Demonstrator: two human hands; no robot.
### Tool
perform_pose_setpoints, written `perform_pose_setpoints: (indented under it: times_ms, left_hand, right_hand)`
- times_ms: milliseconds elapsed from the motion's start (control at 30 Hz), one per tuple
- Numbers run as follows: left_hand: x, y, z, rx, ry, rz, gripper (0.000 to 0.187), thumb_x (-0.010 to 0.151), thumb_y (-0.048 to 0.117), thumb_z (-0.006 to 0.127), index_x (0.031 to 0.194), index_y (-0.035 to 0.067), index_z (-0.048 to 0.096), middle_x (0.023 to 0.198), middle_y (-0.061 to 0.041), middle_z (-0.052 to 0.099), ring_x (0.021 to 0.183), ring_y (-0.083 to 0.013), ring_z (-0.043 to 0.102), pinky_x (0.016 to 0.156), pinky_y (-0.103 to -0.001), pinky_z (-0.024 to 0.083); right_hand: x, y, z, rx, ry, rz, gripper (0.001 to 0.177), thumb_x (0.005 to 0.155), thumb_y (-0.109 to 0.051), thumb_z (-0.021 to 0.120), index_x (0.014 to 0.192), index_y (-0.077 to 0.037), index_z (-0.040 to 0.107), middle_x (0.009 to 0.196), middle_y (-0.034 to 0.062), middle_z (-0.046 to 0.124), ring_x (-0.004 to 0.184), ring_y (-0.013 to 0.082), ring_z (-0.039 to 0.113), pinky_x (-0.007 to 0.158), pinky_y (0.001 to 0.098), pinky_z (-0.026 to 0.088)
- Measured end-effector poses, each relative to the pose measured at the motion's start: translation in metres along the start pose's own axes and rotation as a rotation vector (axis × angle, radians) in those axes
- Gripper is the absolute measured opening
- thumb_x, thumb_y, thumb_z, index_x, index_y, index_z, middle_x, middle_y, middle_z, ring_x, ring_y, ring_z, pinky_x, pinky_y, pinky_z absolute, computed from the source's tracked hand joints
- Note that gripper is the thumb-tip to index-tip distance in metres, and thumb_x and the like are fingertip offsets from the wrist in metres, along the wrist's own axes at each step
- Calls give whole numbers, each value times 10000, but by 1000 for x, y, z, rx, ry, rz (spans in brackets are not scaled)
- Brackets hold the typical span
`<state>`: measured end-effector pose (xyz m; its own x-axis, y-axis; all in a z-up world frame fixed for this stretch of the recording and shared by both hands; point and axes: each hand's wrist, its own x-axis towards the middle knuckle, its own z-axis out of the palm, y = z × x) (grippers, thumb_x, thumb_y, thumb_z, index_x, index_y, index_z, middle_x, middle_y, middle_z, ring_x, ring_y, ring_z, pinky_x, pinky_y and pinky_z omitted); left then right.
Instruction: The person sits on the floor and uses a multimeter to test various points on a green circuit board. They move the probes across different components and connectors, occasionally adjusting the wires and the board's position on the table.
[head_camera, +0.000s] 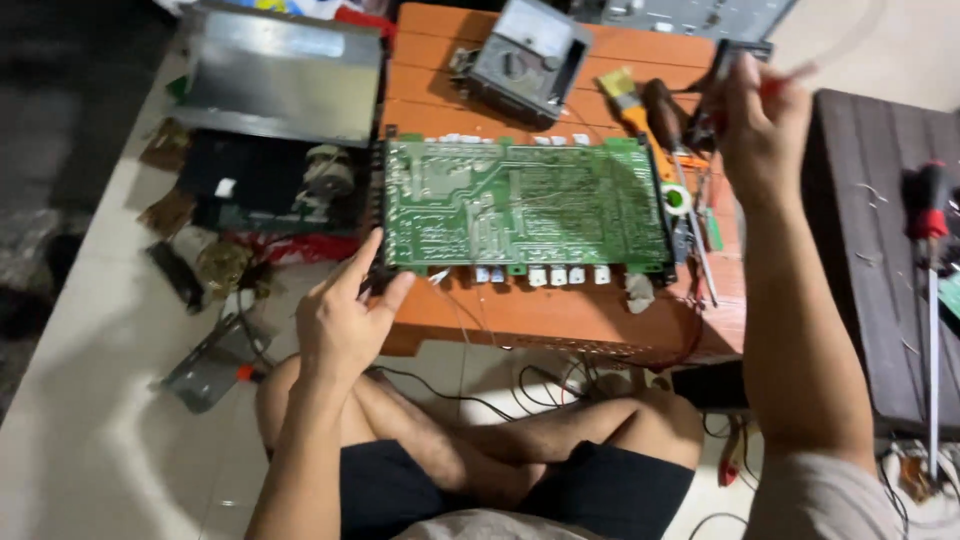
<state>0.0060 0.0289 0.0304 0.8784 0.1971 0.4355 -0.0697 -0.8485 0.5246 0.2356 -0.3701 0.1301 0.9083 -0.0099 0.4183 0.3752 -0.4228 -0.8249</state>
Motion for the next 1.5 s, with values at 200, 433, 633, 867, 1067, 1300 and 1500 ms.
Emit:
perform_pose_setpoints:
  times_ms: [200,433,633,867,1067,1300,1500]
  left_hand:
    - [6,9,-12,-317,272,123,579,1106,493,312,1204,34,650,813,-57,540,701,-214,547,660,-348,459]
    - [68,-9,6,-273,444,128,566,1127,483,276,1196,87,675,1138,-82,750,973,-298,743,784,-375,563]
    - [90,-25,32,-414,493,11,243,1081,316,582,1170,131,712,1003,-122,757,911,-352,748,752,-414,615]
    - [103,-27,48,-469,360,-24,205,983,307,714,1154,198,745,997,-84,740,968,-340,734,797,-439,598]
    - [102,-18,50,-448,346,18,197,1018,240,671,1171,129,726,995,-149,732,957,-374,732,776,-436,609]
    - [94,-28,52,-438,524,-98,170,1041,239,644,1185,167,702,1034,-77,758,978,-279,751,831,-374,605]
    - [92,-27,51,-453,543,-147,151,1035,276,623,1143,197,692,1005,-49,758,940,-275,753,822,-395,605]
  right_hand:
    - [-25,-38,32,105,-43,-226,141,1182,-44,579,1042,-36,592,889,90,611,695,130,520,613,262,417]
    - [-41,-94,128,228,-540,-319,569,1136,-402,340,1059,22,710,1009,142,677,870,239,701,733,312,590]
    - [-39,-100,166,113,-516,-251,497,1166,-357,374,1005,-139,791,555,18,532,533,115,494,599,254,467]
    - [-56,-113,197,83,-552,-294,163,1060,-118,655,1178,-53,747,806,89,723,794,174,657,819,324,503]
    - [-44,-98,205,103,-686,-205,216,1017,-39,644,1225,-38,702,933,109,747,915,179,691,887,334,513]
    - [-40,-94,203,14,-691,-239,216,1014,-51,645,1221,-65,705,943,94,766,880,173,697,852,322,506]
    - [-41,-92,206,43,-683,-348,195,1020,-2,644,1202,-21,711,959,159,757,864,264,722,816,374,534]
